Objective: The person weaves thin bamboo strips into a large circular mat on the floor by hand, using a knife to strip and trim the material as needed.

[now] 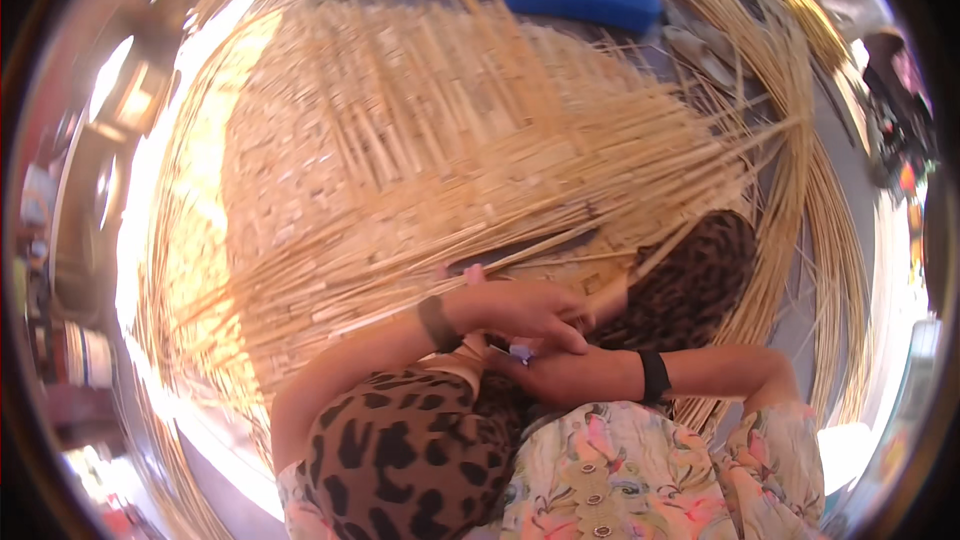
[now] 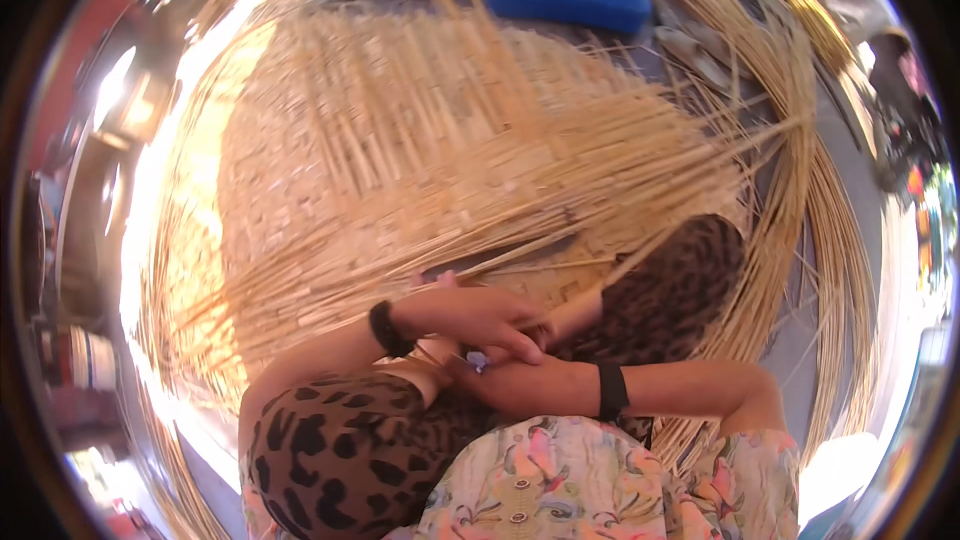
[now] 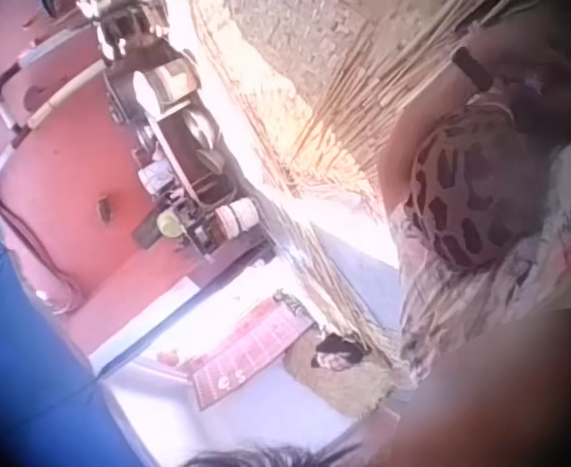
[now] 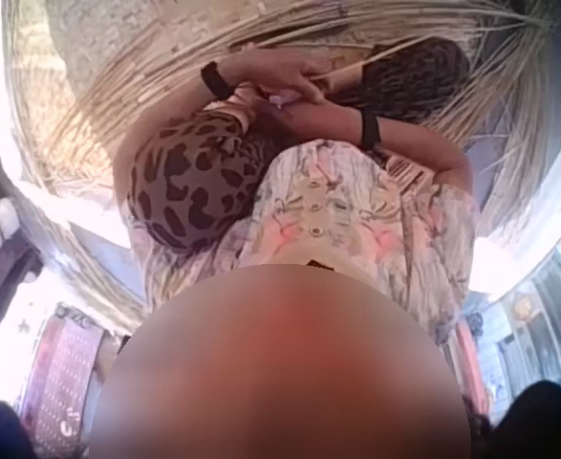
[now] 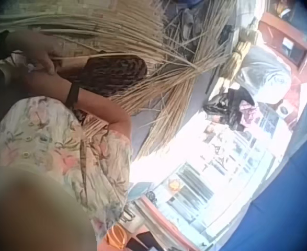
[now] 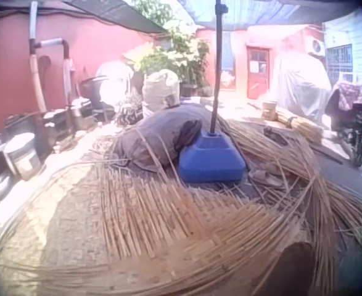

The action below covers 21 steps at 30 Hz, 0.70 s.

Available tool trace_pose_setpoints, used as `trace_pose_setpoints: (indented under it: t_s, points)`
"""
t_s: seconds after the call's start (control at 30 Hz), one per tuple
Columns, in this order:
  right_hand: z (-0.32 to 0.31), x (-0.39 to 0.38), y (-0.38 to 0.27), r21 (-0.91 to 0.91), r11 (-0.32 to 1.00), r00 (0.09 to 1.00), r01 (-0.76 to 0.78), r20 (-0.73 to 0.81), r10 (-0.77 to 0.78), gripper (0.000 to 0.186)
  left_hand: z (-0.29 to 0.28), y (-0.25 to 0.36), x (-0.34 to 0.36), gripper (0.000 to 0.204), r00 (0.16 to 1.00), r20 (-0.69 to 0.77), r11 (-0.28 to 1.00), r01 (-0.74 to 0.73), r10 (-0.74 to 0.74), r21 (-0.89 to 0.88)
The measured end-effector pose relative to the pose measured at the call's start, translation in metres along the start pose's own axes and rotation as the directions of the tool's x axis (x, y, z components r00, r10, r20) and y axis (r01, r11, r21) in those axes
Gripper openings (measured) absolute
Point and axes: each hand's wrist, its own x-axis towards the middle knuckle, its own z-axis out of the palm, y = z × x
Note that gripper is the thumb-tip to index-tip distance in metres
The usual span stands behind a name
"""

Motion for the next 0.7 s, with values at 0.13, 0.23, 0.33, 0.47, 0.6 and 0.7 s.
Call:
trace_pose_setpoints:
  t_s: [0.13,0.23,0.33,0.47,0.6,0.7]
  points:
    - [-0.027,0.01,-0.004,-0.113,0.994,0.925,-0.012,0.377,0.054,0.035,-0.027,0.015,-0.043,0.019,0.903,-0.412,0.649,-0.242,-0.121,-0.721]
    - [-0.053,0.031,0.008,-0.203,0.979,0.972,0.006,0.231,0.042,0.032,-0.079,-0.036,-0.164,0.042,0.434,-0.887,0.004,-0.898,0.158,-0.439]
    - [-0.126,0.056,0.001,-0.499,0.865,0.997,0.051,-0.019,-0.07,0.023,-0.103,-0.049,-0.252,0.044,0.111,-0.867,-0.13,-0.972,0.486,-0.197]
    - [-0.196,0.087,0.043,-0.792,0.609,0.988,-0.045,-0.124,-0.088,0.018,-0.099,-0.069,-0.268,0.024,-0.213,-0.973,-0.183,-0.964,0.093,0.194]
    - [-0.19,0.124,0.05,-0.623,0.775,0.994,-0.108,-0.076,0.077,0.023,-0.095,-0.119,-0.238,0.022,-0.052,-0.975,0.563,-0.822,-0.218,-0.082]
    - [-0.157,0.162,0.041,-0.265,0.961,0.99,-0.074,-0.138,0.038,0.018,-0.091,-0.172,-0.218,0.021,0.041,-0.914,0.546,-0.79,-0.405,-0.277]
